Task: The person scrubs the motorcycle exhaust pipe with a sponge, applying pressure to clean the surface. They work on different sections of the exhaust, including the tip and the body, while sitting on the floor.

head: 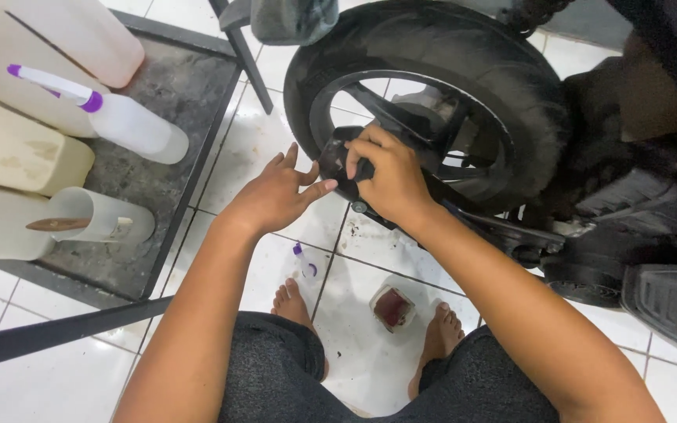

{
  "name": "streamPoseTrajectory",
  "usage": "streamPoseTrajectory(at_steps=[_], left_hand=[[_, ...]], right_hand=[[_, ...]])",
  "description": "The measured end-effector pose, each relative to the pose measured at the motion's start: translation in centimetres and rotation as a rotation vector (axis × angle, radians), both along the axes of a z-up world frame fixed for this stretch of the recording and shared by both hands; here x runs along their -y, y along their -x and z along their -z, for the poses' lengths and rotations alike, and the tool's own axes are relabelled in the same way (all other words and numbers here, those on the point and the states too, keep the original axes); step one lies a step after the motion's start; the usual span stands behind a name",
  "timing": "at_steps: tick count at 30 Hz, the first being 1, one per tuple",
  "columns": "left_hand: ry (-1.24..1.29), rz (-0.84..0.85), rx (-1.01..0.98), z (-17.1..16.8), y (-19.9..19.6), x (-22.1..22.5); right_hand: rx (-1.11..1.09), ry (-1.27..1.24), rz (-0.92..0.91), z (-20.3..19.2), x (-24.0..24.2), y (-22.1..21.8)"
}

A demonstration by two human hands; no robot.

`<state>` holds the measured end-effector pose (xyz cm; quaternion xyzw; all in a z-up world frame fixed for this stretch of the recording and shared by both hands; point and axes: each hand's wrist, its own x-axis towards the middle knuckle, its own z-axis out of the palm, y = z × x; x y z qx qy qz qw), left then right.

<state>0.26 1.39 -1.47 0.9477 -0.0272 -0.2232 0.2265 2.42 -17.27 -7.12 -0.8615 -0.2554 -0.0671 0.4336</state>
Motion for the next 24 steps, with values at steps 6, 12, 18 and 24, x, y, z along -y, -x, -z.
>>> streamPoseTrajectory(at_steps=[6,12,18,24], left_hand=[[0.026,-0.002,-0.008,-0.5,0.4,-0.2],[0.026,0.005,-0.011,-0.1,0.2,-0.7],[0.035,-0.015,-0.003,0.4,-0.1,-0.5],[0.032,-0.032,-0.01,0.1,0.0,-0.2]], right_hand=[[-0.082,0.006,-0.169,0.3,3.0,-0.1],[0.161,0.228,-0.25,1.0,2.3,-0.7],[0.267,0.236,-0.075,0.9,-1.5,-0.9],[-0.033,-0.073,-0.019,-0.2,-0.3,-1.9]])
